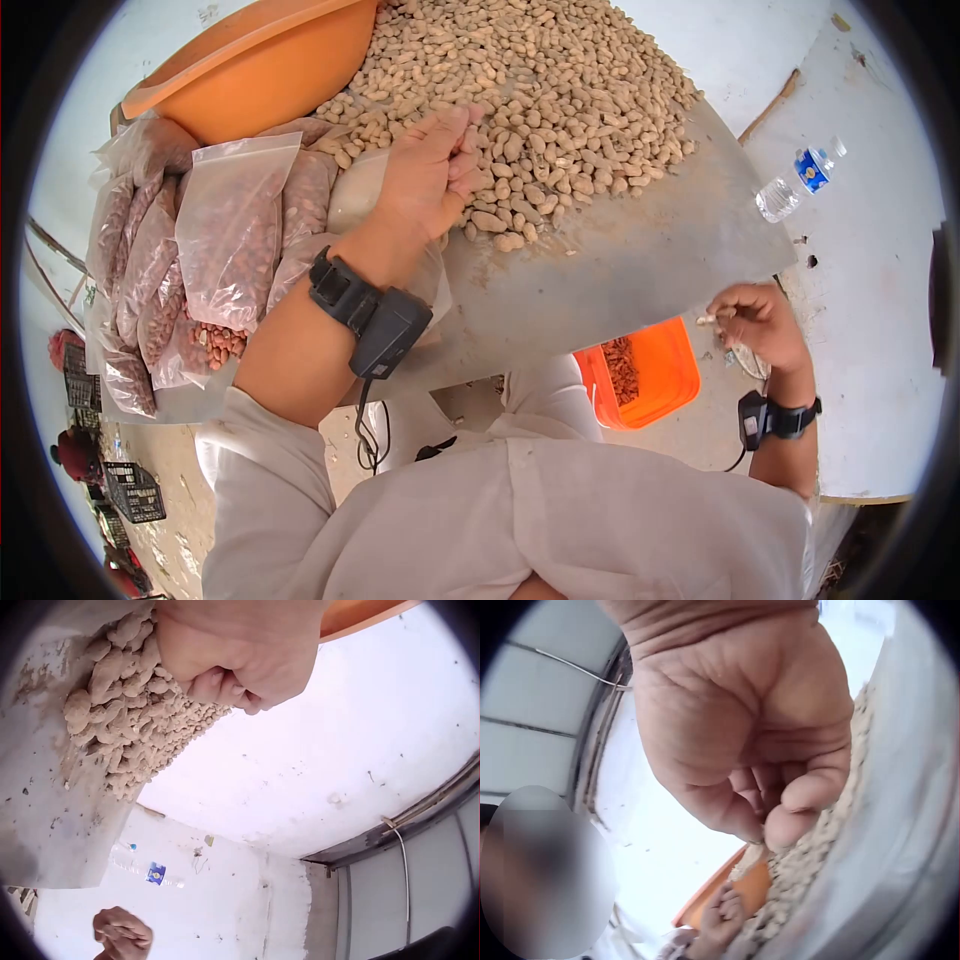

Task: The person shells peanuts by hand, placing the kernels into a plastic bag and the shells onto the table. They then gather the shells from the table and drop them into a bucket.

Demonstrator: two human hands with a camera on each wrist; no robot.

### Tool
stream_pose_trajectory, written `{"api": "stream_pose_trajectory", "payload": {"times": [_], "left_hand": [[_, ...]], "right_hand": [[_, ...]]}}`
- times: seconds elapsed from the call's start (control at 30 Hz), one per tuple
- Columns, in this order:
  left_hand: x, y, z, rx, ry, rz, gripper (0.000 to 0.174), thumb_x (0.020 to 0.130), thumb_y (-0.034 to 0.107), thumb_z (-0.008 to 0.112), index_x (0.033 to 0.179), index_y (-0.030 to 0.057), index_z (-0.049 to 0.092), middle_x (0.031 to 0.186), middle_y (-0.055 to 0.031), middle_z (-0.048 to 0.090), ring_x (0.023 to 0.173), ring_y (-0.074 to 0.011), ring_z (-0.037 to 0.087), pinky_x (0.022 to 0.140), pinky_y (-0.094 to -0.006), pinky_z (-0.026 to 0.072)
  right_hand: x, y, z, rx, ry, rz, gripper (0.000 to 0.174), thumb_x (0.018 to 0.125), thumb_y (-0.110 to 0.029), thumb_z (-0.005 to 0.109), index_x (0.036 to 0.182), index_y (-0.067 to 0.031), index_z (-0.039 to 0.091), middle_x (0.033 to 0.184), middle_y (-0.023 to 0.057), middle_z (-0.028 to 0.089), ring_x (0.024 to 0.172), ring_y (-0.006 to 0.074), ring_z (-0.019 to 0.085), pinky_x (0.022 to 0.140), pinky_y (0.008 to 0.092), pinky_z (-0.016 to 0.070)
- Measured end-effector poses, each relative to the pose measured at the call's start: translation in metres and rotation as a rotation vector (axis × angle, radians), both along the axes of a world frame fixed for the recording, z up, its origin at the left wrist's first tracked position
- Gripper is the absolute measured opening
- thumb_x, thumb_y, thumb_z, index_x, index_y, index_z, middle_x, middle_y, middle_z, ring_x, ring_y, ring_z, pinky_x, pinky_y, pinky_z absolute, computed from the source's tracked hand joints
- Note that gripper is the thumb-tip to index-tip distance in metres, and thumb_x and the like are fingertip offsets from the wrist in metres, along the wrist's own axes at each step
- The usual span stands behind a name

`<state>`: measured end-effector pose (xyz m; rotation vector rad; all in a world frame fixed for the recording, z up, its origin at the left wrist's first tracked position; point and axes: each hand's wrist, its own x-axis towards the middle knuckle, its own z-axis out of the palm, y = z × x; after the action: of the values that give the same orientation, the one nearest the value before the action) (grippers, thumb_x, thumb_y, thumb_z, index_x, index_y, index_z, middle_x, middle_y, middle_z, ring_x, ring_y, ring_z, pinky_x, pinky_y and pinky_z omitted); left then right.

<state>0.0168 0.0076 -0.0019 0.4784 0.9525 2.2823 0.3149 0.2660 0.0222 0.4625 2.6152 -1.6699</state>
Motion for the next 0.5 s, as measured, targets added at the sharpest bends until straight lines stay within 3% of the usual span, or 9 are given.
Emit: {"api": "stream_pose_trajectory", "payload": {"times": [0.03,0.13,0.23,0.33,0.4,0.5], "left_hand": [[-0.001,0.000,0.002,0.002,0.040,0.019,0.019,0.091,0.020,0.053,0.100,0.0031,0.057,0.070,0.0006,0.051,0.051,-0.0048,0.035,0.043,-0.0177,0.0281],[-0.002,-0.002,0.009,0.011,0.116,0.065,0.019,0.092,0.021,0.052,0.097,0.0029,0.057,0.070,0.0008,0.052,0.050,-0.0047,0.035,0.044,-0.0175,0.0277],[-0.006,-0.009,0.020,0.015,0.198,0.110,0.019,0.092,0.021,0.052,0.095,0.0029,0.057,0.070,0.0013,0.051,0.050,-0.0048,0.035,0.044,-0.0174,0.0277],[-0.007,-0.022,0.036,-0.006,0.303,0.119,0.020,0.092,0.022,0.053,0.093,0.0028,0.057,0.069,0.0017,0.050,0.050,-0.0049,0.035,0.044,-0.0177,0.0284],[0.001,-0.031,0.047,-0.042,0.384,0.123,0.020,0.091,0.023,0.053,0.091,0.0027,0.057,0.067,0.0018,0.049,0.050,-0.0050,0.035,0.044,-0.0178,0.0290],[0.028,-0.031,0.061,-0.179,0.509,0.175,0.021,0.091,0.023,0.054,0.088,0.0025,0.060,0.065,0.0022,0.048,0.051,-0.0051,0.038,0.044,-0.0183,0.0306]], "right_hand": [[0.017,0.013,-0.019,0.068,-0.063,-0.065,0.021,0.073,0.003,0.057,0.093,0.0024,0.063,0.075,0.0064,0.062,0.056,0.0111,0.057,0.051,0.0223,0.0462],[0.058,0.041,-0.071,0.577,-0.381,-0.214,0.027,0.074,0.001,0.059,0.100,0.0027,0.061,0.078,0.0080,0.061,0.061,0.0122,0.057,0.054,0.0250,0.0474],[0.078,0.049,-0.096,1.189,-0.195,0.054,0.032,0.076,0.001,0.057,0.108,0.0052,0.056,0.087,0.0083,0.063,0.063,0.0112,0.058,0.057,0.0234,0.0462],[0.039,0.010,-0.059,0.357,-0.157,0.014,0.035,0.078,-0.005,0.062,0.112,0.0034,0.056,0.097,0.0108,0.062,0.069,0.0136,0.060,0.063,0.0239,0.0479],[0.008,-0.028,-0.034,-0.128,0.082,0.105,0.036,0.083,-0.014,0.061,0.115,0.0027,0.054,0.099,0.0130,0.062,0.081,0.0169,0.061,0.073,0.0286,0.0500],[-0.050,-0.093,-0.018,-0.685,0.444,0.179,0.045,0.092,-0.030,0.047,0.122,0.0038,0.046,0.111,0.0133,0.058,0.092,0.0193,0.059,0.082,0.0328,0.0481]]}}
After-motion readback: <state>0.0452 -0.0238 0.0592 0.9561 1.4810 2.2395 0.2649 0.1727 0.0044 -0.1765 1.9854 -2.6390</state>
